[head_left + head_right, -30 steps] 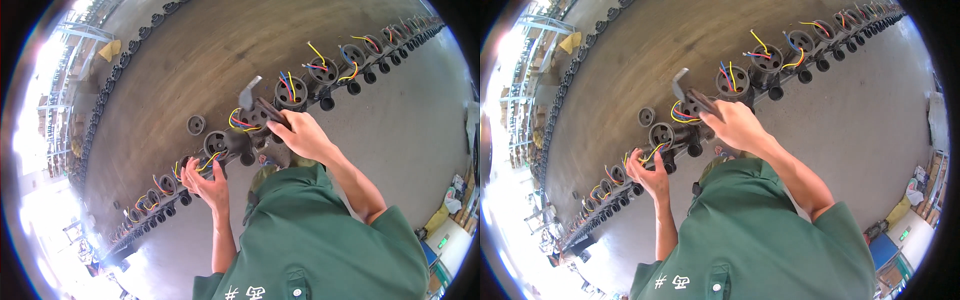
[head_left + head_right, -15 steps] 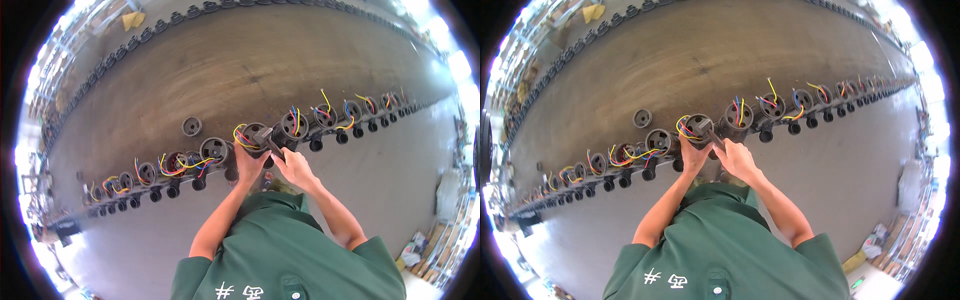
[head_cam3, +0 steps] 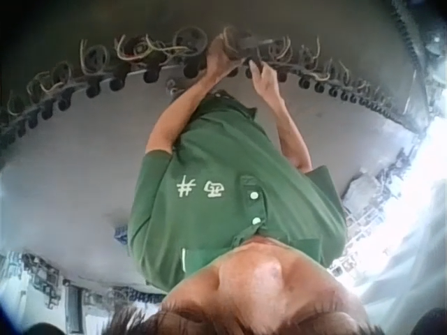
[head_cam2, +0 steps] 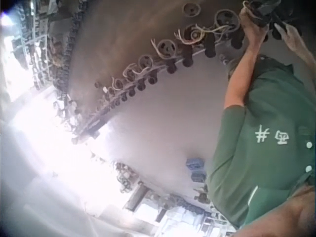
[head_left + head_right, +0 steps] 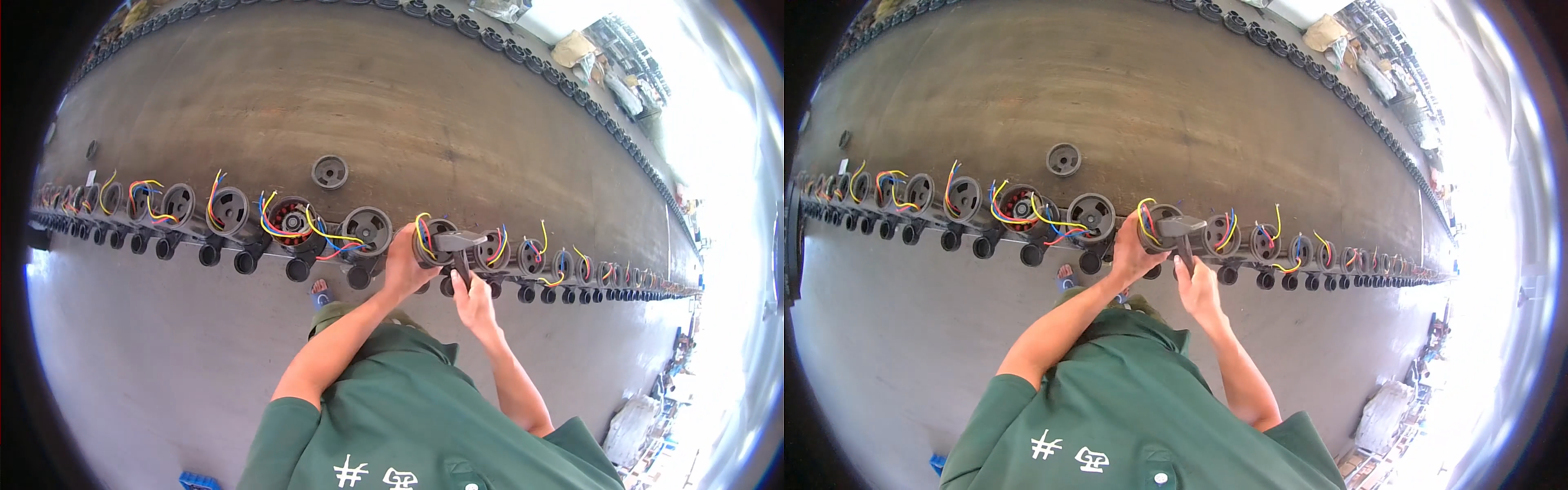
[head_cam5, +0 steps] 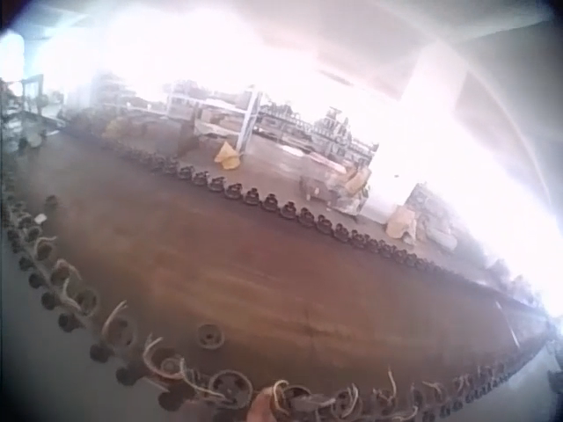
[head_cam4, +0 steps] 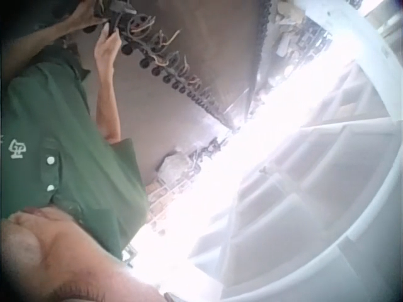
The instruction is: The person assembles electronic components on an assembly line by hand and using a tool. The person picks up small circular metal caps and places them onto the ends of cylindrical black components, then uses a pair of pliers to secure wires onto the components.
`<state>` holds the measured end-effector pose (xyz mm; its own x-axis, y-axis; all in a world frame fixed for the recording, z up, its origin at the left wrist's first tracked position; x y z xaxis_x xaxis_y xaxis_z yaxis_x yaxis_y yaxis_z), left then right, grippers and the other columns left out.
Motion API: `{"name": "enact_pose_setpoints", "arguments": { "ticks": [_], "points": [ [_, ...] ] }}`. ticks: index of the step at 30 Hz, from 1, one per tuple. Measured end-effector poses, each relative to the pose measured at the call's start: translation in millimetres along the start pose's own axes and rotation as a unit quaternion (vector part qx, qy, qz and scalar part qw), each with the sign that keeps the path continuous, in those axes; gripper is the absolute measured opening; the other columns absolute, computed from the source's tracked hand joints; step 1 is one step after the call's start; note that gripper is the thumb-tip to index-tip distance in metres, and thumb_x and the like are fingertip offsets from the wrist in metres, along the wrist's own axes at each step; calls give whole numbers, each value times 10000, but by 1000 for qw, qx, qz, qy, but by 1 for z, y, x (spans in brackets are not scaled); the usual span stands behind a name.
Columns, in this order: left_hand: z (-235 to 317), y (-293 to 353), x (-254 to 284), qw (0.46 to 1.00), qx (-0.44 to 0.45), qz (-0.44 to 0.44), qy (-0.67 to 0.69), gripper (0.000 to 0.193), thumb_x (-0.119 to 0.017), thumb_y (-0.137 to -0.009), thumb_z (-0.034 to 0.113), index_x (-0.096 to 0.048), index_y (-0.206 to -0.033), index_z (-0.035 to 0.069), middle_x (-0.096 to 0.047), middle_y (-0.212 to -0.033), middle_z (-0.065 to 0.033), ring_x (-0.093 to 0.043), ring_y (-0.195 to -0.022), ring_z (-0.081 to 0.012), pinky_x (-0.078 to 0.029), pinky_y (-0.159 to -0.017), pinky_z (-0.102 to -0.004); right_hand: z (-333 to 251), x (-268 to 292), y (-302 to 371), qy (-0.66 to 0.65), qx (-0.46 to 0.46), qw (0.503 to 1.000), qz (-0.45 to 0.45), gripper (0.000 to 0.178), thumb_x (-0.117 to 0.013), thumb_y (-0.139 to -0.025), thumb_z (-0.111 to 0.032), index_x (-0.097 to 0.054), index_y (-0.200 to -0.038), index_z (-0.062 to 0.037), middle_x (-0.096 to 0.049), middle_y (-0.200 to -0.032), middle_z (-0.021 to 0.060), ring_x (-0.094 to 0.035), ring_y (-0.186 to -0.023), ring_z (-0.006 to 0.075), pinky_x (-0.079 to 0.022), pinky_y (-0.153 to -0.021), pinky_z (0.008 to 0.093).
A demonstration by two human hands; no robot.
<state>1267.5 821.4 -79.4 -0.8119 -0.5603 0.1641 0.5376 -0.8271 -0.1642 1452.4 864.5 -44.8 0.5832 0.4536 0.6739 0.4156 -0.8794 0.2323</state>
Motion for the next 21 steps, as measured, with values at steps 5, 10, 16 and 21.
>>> {"name": "enact_pose_setpoints", "arguments": {
  "ticks": [5, 10, 16, 21],
  "points": [
    [12, -2, 20, 1000, -2, 18, 15, 683, -894, -608, 90, -593, -1220, 54, -664, -1125, -145, -631, -1117, -378, -506, -978, -436, -34, 10, 5, -111, -160, 973, -126, 403, -580, -1049, -430, -592, -892, -59, -527, -701, -40, -488, -565, 57, -403, -479, 258],
    [-12, 1, 9, 999, -24, 23, -19, 858, -901, -624, 109, -478, -1369, 69, -602, -1275, -154, -571, -1225, -391, -482, -1023, -460, -76, 37, 8, -182, -63, 980, -45, 359, -578, -1072, -384, -529, -876, -88, -482, -645, -61, -425, -513, 37, -347, -451, 232],
    [-13, 4, -1, 999, -21, -2, -40, 919, -933, -609, 135, -468, -1399, 75, -602, -1297, -159, -564, -1258, -384, -474, -1043, -453, -20, -2, -5, 35, -12, 999, -5, 426, -608, -1030, -372, -638, -976, 50, -630, -732, 230, -622, -664, 277, -513, -688, 417],
    [-3, 4, 14, 999, -32, 10, -37, 861, -933, -617, 138, -517, -1368, 58, -624, -1265, -158, -594, -1223, -379, -486, -1035, -438, -63, 29, -3, 19, -46, 998, -30, 455, -618, -1027, -388, -646, -901, 48, -646, -684, 103, -593, -626, 168, -491, -621, 371]
  ]
}}
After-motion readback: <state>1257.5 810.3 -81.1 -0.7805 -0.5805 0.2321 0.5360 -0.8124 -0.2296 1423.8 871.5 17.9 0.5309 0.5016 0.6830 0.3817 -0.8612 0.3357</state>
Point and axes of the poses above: each hand's wrist, its own y-axis away from the middle knuckle, its own x-axis out of the back of the hand, z = x × y, the point moved 10 cm from there along -y, towards the middle knuckle
